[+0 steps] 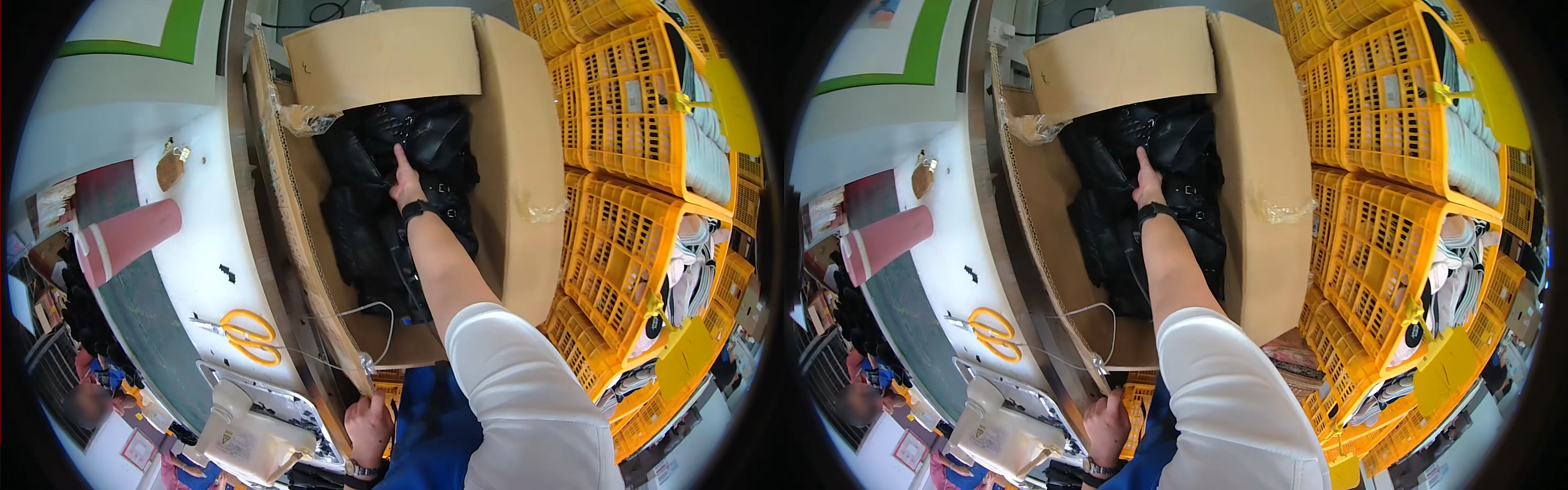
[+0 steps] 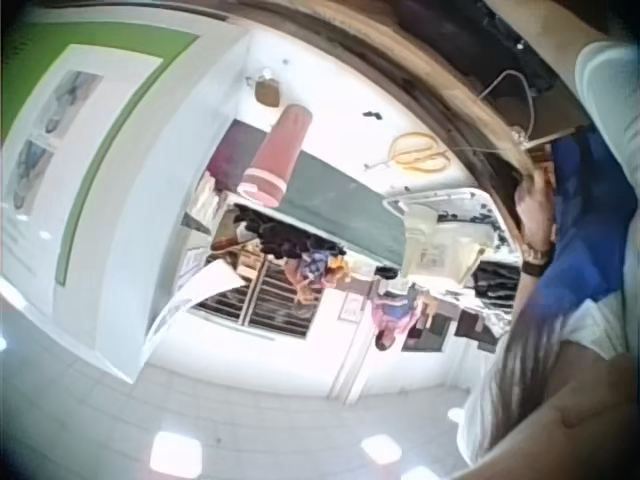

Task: The person removes boots from a box, trims the excess material from the top edges using shears, and places them onto a tray before repeating the process.

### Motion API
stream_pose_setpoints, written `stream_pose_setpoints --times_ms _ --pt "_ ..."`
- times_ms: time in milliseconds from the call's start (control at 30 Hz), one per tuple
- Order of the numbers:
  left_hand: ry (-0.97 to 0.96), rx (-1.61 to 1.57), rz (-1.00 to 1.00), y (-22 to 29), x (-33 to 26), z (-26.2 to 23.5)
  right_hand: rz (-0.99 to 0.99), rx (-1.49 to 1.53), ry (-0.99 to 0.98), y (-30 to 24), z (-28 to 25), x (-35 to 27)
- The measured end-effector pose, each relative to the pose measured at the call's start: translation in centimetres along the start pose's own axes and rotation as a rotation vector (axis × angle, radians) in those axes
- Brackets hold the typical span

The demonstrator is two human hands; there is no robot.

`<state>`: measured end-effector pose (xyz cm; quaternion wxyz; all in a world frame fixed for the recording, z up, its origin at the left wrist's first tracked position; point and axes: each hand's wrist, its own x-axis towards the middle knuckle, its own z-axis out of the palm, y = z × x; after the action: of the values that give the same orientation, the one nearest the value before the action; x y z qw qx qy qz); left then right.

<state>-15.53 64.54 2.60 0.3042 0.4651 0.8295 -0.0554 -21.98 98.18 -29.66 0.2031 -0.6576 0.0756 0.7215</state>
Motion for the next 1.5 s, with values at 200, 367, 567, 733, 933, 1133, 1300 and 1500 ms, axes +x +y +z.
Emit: stream_pose_setpoints --times_ms 200,367,567,733,933,1133,1300,1500 --pt "-0.023 -0.028 -0.017 -0.1 0.0 0.0 -0.157 0.117 0.127 0.8 4.0 2.6" --pt "-0.023 -0.023 -0.051 -0.1 -0.8 0.1 -0.112 0.059 0.135 -0.6 5.1 2.8" --pt "0.076 0.007 -0.077 -0.7 -1.6 0.7 -0.244 0.312 0.271 -3.0 6.3 2.3" --pt "0.123 -0.017 -0.095 -0.9 -2.7 0.0 -0.358 0.186 0.144 -1.1 2.0 0.0" --pt "0.155 -0.023 -0.049 -1.5 -2.8 -0.6 -0.063 0.017 -0.084 -0.7 -0.9 -1.1" --pt "0.195 -0.004 -0.037 -1.4 -2.8 1.3 -0.095 -0.002 -0.124 -0.7 -0.1 0.4" --pt "0.294 0.002 -0.032 0.0 -1.9 -0.3 -0.239 0.298 -0.370 -1.2 1.4 3.2" --pt "0.221 -0.062 -0.021 -0.6 -1.3 1.3 -0.223 0.234 -0.447 -2.3 0.9 6.1"
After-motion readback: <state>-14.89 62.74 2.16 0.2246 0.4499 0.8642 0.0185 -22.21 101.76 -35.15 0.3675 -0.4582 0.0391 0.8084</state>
